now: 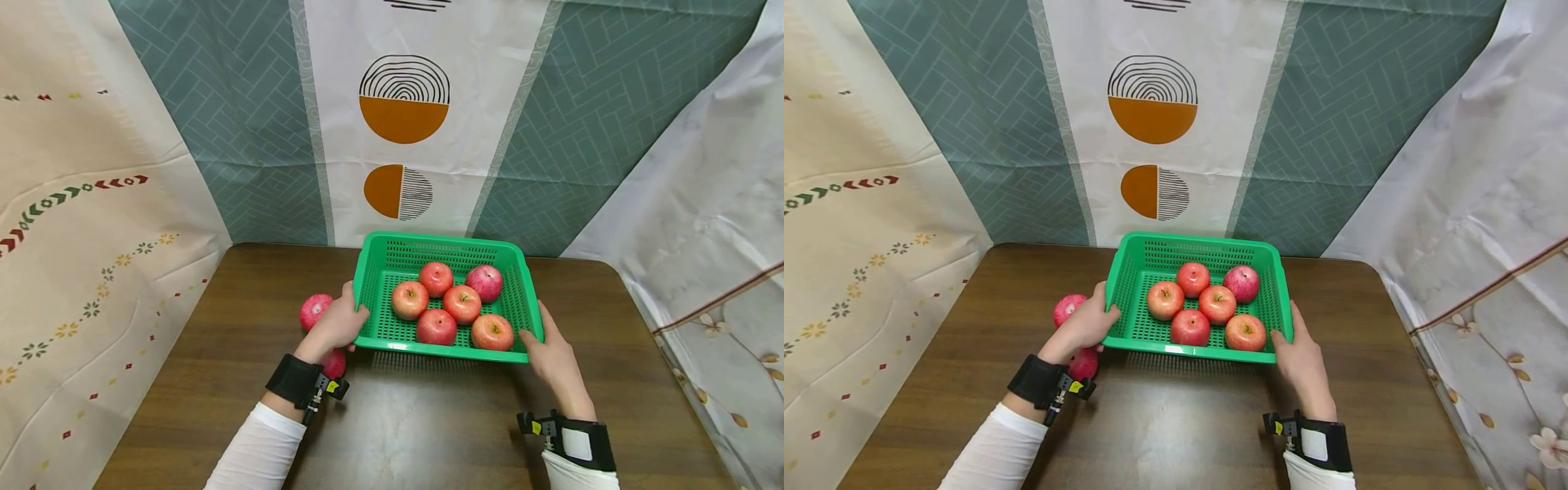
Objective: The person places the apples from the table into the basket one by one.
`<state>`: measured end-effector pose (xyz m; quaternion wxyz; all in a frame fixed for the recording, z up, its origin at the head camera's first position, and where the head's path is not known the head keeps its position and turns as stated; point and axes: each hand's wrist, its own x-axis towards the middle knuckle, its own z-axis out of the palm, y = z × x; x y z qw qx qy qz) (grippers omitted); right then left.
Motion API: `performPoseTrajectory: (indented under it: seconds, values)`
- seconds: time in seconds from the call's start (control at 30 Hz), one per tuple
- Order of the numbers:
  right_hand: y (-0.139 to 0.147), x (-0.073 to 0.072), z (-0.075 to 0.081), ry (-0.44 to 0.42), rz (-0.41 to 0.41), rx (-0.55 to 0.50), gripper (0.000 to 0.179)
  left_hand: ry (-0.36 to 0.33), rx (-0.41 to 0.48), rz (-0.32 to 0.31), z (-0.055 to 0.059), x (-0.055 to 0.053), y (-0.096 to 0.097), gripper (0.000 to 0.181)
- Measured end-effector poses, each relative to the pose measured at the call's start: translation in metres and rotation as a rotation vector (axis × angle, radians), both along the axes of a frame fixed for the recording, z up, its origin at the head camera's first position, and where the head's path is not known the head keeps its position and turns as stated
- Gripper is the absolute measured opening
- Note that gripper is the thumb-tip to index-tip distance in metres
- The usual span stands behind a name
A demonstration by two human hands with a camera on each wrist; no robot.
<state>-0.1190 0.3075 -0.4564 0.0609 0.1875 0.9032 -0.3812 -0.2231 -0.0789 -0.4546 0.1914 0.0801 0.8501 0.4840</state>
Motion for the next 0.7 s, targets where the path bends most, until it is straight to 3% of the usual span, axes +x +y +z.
performPoseTrajectory:
  seconds: [0.33,0.7]
  values:
    - [-0.0031,0.0010,0.0003,0.026,-0.015,0.054,0.077,0.016,-0.013,0.006,0.0016,0.0003,-0.0003,0.066]
    - [-0.0030,0.0020,0.0020,0.017,0.005,0.081,0.076,0.163,-0.063,0.011,0.0002,-0.0007,-0.0055,0.067]
